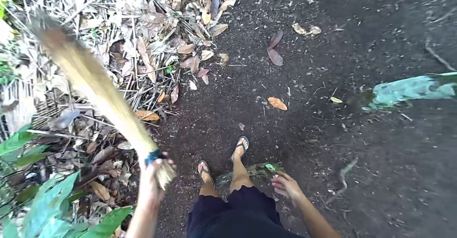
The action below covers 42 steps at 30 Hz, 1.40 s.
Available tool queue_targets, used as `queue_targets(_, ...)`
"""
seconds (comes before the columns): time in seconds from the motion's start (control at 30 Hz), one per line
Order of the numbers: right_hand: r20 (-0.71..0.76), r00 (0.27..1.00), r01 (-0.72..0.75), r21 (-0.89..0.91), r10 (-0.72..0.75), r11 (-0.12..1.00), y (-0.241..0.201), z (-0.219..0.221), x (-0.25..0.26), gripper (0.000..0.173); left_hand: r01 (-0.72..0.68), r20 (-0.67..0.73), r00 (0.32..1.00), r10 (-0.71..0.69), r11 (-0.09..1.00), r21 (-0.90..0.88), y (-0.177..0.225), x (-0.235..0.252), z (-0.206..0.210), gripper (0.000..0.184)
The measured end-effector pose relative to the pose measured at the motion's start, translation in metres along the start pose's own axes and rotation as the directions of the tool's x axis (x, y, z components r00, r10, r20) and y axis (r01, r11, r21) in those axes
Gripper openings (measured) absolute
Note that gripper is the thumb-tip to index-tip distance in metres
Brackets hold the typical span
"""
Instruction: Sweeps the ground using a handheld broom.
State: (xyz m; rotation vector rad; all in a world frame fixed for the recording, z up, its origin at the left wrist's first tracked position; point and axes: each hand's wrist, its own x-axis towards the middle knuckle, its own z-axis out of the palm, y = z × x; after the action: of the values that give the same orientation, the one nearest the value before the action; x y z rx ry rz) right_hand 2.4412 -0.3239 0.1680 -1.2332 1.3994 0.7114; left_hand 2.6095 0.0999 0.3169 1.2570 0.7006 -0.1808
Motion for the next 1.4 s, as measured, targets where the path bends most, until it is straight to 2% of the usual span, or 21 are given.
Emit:
queue_targets(0.07, -0.019, 1.0, 0.006, 0.025, -0.006, 1.0, -0.006, -0.019, 0.001, 0.049, 0.184, 0.146, 0.974, -0.174, 0.981, -0.057, -0.021, -0.023, 0.061, 0.071)
queue_targets(0.1, -0.025, 1.0, 0.007, 0.034, -0.006, 0.999, -0.009, -0.028, 0.0, 0.05, 0.295, 0.22, 0.936, -0.274, 0.953, -0.068, -0.037, -0.031, 0.089, 0.073)
queue_targets(0.2, -0.064, 0.998, 0.005, 0.062, -0.001, 0.998, -0.011, -0.053, -0.004, 0.05, 0.579, 0.391, 0.752, -0.531, 0.815, -0.006, -0.097, -0.034, 0.162, 0.067)
queue_targets(0.3, -0.087, 0.996, -0.012, 0.09, 0.02, 0.996, -0.004, -0.076, -0.003, 0.052, 0.781, 0.409, 0.542, -0.734, 0.62, 0.076, -0.134, -0.007, 0.215, 0.045)
queue_targets(0.37, -0.108, 0.993, -0.032, 0.097, 0.042, 0.995, 0.003, -0.091, 0.001, 0.052, 0.842, 0.326, 0.489, -0.809, 0.535, 0.065, -0.13, 0.029, 0.227, 0.024)
queue_targets(0.4, -0.108, 0.993, -0.043, 0.094, 0.053, 0.995, 0.006, -0.098, 0.003, 0.052, 0.835, 0.285, 0.511, -0.811, 0.547, 0.06, -0.122, 0.051, 0.223, 0.021)
queue_targets(0.43, -0.099, 0.993, -0.055, 0.087, 0.064, 0.995, 0.007, -0.103, 0.004, 0.052, 0.801, 0.244, 0.571, -0.784, 0.597, 0.046, -0.113, 0.076, 0.213, 0.021)
queue_targets(0.53, -0.077, 0.995, -0.063, 0.051, 0.067, 0.997, 0.008, -0.106, 0.021, 0.053, 0.585, 0.073, 0.811, -0.581, 0.81, -0.04, -0.075, 0.153, 0.177, 0.021)
queue_targets(0.6, -0.043, 0.998, -0.049, 0.025, 0.05, 0.999, 0.004, -0.097, 0.033, 0.053, 0.448, -0.059, 0.893, -0.447, 0.894, 0.003, -0.064, 0.179, 0.172, 0.026)
queue_targets(0.7, 0.069, 0.997, 0.047, 0.009, -0.047, 0.999, -0.024, -0.067, 0.03, 0.054, 0.312, -0.072, 0.95, -0.305, 0.935, 0.165, -0.091, 0.162, 0.185, 0.069)
queue_targets(0.77, 0.202, 0.966, 0.162, 0.027, -0.164, 0.986, -0.049, -0.043, 0.015, 0.058, 0.258, -0.02, 0.965, -0.26, 0.942, 0.217, -0.114, 0.116, 0.206, 0.092)
queue_targets(0.87, 0.48, 0.839, 0.201, 0.163, -0.255, 0.966, -0.087, -0.015, -0.015, 0.067, 0.231, 0.112, 0.958, -0.263, 0.944, 0.234, -0.133, 0.022, 0.225, 0.104)
queue_targets(0.93, 0.623, 0.738, 0.104, 0.275, -0.26, 0.956, -0.102, -0.006, -0.031, 0.087, 0.194, 0.306, 0.9, -0.311, 0.913, 0.358, -0.14, -0.032, 0.228, 0.103)
queue_targets(0.97, 0.643, 0.716, 0.066, 0.325, -0.271, 0.944, -0.105, -0.005, -0.04, 0.093, 0.12, 0.422, 0.839, -0.345, 0.872, 0.474, -0.142, -0.05, 0.226, 0.098)
queue_targets(1.0, 0.611, 0.74, 0.044, 0.374, -0.282, 0.926, -0.107, -0.008, -0.046, 0.088, -0.003, 0.507, 0.781, -0.365, 0.809, 0.587, -0.145, -0.061, 0.225, 0.087)
queue_targets(1.03, 0.521, 0.806, 0.049, 0.414, -0.281, 0.909, -0.106, -0.011, -0.047, 0.075, -0.125, 0.546, 0.745, -0.384, 0.723, 0.679, -0.147, -0.066, 0.224, 0.076)
queue_targets(1.1, 0.328, 0.905, 0.086, 0.487, -0.273, 0.869, -0.098, -0.029, -0.028, 0.055, -0.232, 0.528, 0.746, -0.406, 0.584, 0.778, -0.149, -0.061, 0.217, 0.067)
queue_targets(1.17, 0.165, 0.957, 0.116, 0.537, -0.238, 0.836, -0.084, -0.062, -0.004, 0.037, -0.157, 0.436, 0.808, -0.395, 0.569, 0.807, -0.154, -0.051, 0.201, 0.066)
queue_targets(1.27, 0.008, 0.994, 0.088, 0.572, -0.113, 0.816, -0.076, -0.106, 0.031, 0.021, 0.054, 0.266, 0.863, -0.43, 0.601, 0.797, -0.152, -0.034, 0.163, 0.064)
queue_targets(1.33, -0.023, 1.0, 0.018, 0.647, -0.004, 0.762, -0.088, -0.119, 0.055, 0.021, 0.166, 0.154, 0.879, -0.451, 0.593, 0.788, -0.15, -0.033, 0.129, 0.062)
queue_targets(1.4, 0.016, 0.998, -0.056, 0.75, 0.066, 0.66, -0.113, -0.113, 0.074, 0.022, 0.222, 0.052, 0.883, -0.466, 0.513, 0.829, -0.145, -0.039, 0.094, 0.059)
